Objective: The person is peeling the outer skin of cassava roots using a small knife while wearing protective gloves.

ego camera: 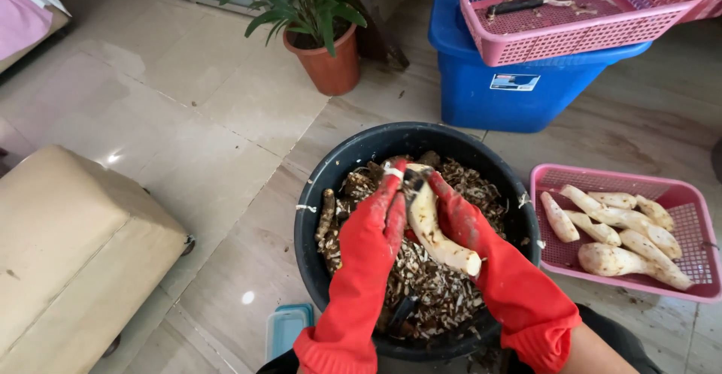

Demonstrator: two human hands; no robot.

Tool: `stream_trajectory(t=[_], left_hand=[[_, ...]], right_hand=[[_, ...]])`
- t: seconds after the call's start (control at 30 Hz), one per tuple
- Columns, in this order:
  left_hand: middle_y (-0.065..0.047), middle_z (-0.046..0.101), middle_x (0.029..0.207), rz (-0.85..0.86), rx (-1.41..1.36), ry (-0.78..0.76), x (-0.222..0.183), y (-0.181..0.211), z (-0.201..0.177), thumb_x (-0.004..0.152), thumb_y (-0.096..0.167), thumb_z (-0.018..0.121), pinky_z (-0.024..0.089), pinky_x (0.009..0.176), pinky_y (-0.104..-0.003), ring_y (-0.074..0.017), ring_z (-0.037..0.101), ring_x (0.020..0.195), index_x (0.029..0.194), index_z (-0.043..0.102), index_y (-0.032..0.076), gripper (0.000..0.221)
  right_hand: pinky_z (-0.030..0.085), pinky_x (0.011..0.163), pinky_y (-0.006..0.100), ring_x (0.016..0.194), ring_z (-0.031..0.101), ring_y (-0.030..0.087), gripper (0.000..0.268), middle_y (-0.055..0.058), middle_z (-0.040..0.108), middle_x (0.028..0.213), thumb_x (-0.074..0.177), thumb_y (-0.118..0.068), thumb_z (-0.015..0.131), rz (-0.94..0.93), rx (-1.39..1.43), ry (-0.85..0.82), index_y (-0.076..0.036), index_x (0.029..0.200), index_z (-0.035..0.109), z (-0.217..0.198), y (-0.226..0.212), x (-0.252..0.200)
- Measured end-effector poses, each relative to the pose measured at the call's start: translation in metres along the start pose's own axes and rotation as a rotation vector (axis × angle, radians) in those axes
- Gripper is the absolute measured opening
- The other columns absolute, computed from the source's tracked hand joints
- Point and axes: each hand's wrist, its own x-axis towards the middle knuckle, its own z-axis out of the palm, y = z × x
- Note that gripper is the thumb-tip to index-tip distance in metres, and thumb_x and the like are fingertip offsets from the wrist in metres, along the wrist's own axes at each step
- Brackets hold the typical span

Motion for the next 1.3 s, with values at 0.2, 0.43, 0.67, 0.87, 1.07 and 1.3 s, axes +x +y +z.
stream_trajectory(t=[0.2, 0.43, 0.67, 0.87, 1.07, 1.3], left_hand=[[0.003, 0.06, 0.068, -0.845, -0.33, -0.191, -0.007, 0.051, -0.015, 0.099, 0.054, 0.059, 0.045, 0.041, -0.019, -0.0064, 0.049, 0.051, 0.08, 0.069, 0.015, 0.044], [-0.003, 0.069, 0.138, 0.1, -0.088, -0.206, -0.027, 0.007, -0.003, 0.102, 0.021, 0.055, 0.048, 0.103, -0.028, -0.0177, 0.064, 0.128, 0.145, 0.057, 0.021, 0.043], [-0.008, 0.062, 0.147, -0.105, -0.178, -0.398, -0.019, 0.045, -0.026, 0.099, 0.031, 0.059, 0.039, 0.115, -0.026, -0.0178, 0.056, 0.138, 0.148, 0.054, 0.026, 0.049], [-0.003, 0.072, 0.136, -0.034, -0.2, -0.251, -0.03, 0.034, -0.009, 0.096, 0.025, 0.069, 0.049, 0.099, -0.024, -0.0116, 0.061, 0.132, 0.146, 0.056, 0.029, 0.053], [-0.001, 0.074, 0.135, -0.59, -0.332, -0.461, -0.011, 0.074, -0.033, 0.092, 0.042, 0.059, 0.056, 0.094, -0.025, -0.0121, 0.072, 0.101, 0.154, 0.048, 0.041, 0.064], [-0.003, 0.058, 0.059, -0.701, -0.576, 0.036, -0.015, -0.005, -0.006, 0.091, 0.047, 0.059, 0.041, 0.035, -0.024, -0.0093, 0.047, 0.039, 0.154, 0.052, 0.027, 0.066]], right_hand=[[0.047, 0.045, 0.023, 0.047, 0.054, 0.009, 0.035, 0.001, 0.061, 0.064, 0.109, -0.041, 0.047, 0.096, -0.093, -0.107, -0.014, 0.111, 0.069, 0.032, -0.016, -0.019], [0.049, 0.101, 0.036, 0.114, 0.064, 0.022, 0.057, 0.005, 0.068, 0.132, 0.099, -0.037, 0.048, 0.195, -0.142, 0.244, -0.025, 0.154, 0.055, 0.074, -0.045, -0.035], [0.053, 0.108, 0.041, 0.122, 0.067, 0.026, 0.069, 0.01, 0.065, 0.141, 0.094, -0.023, 0.049, -0.007, -0.451, 0.008, -0.023, 0.162, 0.036, 0.054, -0.04, -0.036], [0.041, 0.119, 0.036, 0.141, 0.057, 0.021, 0.063, 0.001, 0.057, 0.158, 0.092, -0.046, 0.042, 0.121, -0.485, 0.274, -0.038, 0.154, 0.049, 0.099, -0.069, -0.062], [0.043, 0.117, 0.04, 0.139, 0.058, 0.028, 0.065, 0.005, 0.054, 0.161, 0.088, -0.049, 0.047, 0.084, -0.276, 0.346, -0.036, 0.152, 0.048, 0.089, -0.055, -0.05], [0.06, 0.056, 0.044, 0.07, 0.063, 0.024, 0.04, 0.011, 0.064, 0.097, 0.088, -0.012, 0.075, -0.112, 0.121, 0.557, -0.018, 0.121, 0.054, -0.023, 0.034, 0.037]])
